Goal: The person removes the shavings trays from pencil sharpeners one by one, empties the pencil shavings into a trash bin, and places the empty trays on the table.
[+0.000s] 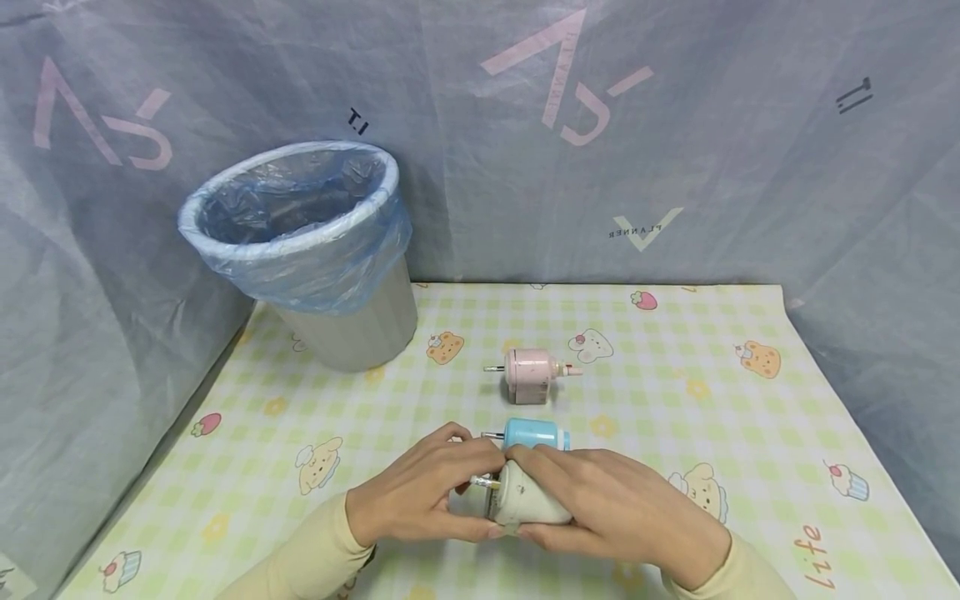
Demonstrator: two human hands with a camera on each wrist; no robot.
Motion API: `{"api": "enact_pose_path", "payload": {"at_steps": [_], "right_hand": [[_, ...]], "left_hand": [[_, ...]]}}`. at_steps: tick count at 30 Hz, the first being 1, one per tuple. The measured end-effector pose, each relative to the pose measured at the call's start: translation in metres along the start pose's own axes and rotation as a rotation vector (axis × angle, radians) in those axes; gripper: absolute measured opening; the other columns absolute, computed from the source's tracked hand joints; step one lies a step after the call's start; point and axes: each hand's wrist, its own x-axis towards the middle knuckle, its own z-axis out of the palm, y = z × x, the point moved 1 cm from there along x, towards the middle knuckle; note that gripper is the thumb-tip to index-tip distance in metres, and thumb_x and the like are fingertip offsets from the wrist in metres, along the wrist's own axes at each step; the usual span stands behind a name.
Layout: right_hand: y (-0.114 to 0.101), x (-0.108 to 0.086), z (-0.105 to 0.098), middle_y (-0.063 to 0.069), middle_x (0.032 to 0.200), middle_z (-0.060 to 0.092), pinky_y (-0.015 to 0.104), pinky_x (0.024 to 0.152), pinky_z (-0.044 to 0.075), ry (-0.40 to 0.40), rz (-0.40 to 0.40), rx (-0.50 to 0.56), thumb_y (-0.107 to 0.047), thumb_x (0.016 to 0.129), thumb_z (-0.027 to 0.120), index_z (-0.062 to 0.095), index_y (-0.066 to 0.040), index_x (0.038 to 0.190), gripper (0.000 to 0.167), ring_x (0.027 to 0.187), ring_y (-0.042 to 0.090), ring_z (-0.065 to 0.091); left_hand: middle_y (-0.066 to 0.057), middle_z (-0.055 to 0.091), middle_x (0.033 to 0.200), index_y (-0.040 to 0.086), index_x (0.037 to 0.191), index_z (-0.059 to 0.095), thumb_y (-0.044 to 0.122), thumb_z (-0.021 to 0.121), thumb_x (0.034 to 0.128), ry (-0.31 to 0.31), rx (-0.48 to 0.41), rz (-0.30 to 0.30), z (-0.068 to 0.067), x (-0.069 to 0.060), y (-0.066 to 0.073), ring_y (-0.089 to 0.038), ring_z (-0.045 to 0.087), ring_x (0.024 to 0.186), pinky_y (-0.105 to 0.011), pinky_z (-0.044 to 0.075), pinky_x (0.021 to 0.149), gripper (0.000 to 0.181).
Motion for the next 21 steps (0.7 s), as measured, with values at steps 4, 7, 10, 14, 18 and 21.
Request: {"api": "enact_pose_path", "payload": {"at_steps": [4, 7, 10, 14, 18, 21], "right_hand": [[0.0008, 0.0010, 0.0007, -0.013, 0.120, 0.067, 0.014, 0.073, 0.048, 0.007, -0.007, 0.016, -0.034, 0.103, 0.075, 0.049, -0.006, 0.153, 0.064, 0.089, -0.006, 0.060], [0.0009, 0.0011, 0.0008, -0.013, 0.120, 0.067, 0.015, 0.073, 0.049, 0.008, -0.010, 0.008, -0.034, 0.103, 0.075, 0.048, -0.007, 0.153, 0.063, 0.090, -0.006, 0.060], [0.0007, 0.0009, 0.0006, -0.012, 0.120, 0.067, 0.016, 0.072, 0.049, 0.001, -0.004, -0.002, -0.035, 0.103, 0.075, 0.048, -0.007, 0.153, 0.063, 0.091, -0.006, 0.060], [0.0010, 0.0000, 0.0007, -0.012, 0.121, 0.067, 0.015, 0.071, 0.049, -0.008, 0.011, 0.007, -0.034, 0.103, 0.075, 0.049, -0.007, 0.153, 0.063, 0.090, -0.006, 0.060], [0.0021, -0.0009, 0.0013, -0.012, 0.119, 0.066, 0.014, 0.070, 0.048, -0.013, 0.016, 0.021, -0.034, 0.103, 0.075, 0.048, -0.008, 0.153, 0.062, 0.088, -0.007, 0.059], [0.0031, -0.0007, 0.0012, -0.012, 0.121, 0.067, 0.015, 0.071, 0.049, -0.008, 0.009, 0.013, -0.034, 0.103, 0.075, 0.048, -0.009, 0.154, 0.063, 0.090, -0.006, 0.060]], "left_hand": [[0.016, 0.057, 0.104, 0.022, 0.122, 0.064, 0.048, 0.076, 0.0980, 0.001, 0.000, -0.003, 0.0001, -0.0008, -0.0008, 0.001, 0.043, 0.084, -0.033, 0.042, 0.103, 0.037], [0.016, 0.056, 0.103, 0.022, 0.122, 0.064, 0.048, 0.077, 0.0973, 0.004, -0.002, -0.002, 0.0003, -0.0009, -0.0014, 0.000, 0.042, 0.083, -0.032, 0.042, 0.102, 0.038], [0.016, 0.056, 0.102, 0.022, 0.122, 0.064, 0.047, 0.077, 0.0967, 0.011, 0.005, 0.003, 0.0005, -0.0007, -0.0017, 0.000, 0.042, 0.082, -0.032, 0.041, 0.101, 0.038], [0.016, 0.058, 0.104, 0.021, 0.124, 0.064, 0.047, 0.078, 0.0960, 0.020, 0.020, 0.013, 0.0015, -0.0004, -0.0019, 0.000, 0.043, 0.083, -0.031, 0.041, 0.100, 0.040], [0.016, 0.059, 0.107, 0.021, 0.126, 0.065, 0.047, 0.079, 0.0955, 0.022, 0.037, 0.017, 0.0028, -0.0001, -0.0023, 0.000, 0.044, 0.084, -0.031, 0.042, 0.100, 0.043], [0.015, 0.061, 0.109, 0.020, 0.128, 0.066, 0.047, 0.080, 0.0951, 0.023, 0.039, 0.011, 0.0028, 0.0003, -0.0024, -0.001, 0.046, 0.085, -0.031, 0.042, 0.100, 0.045]]}}
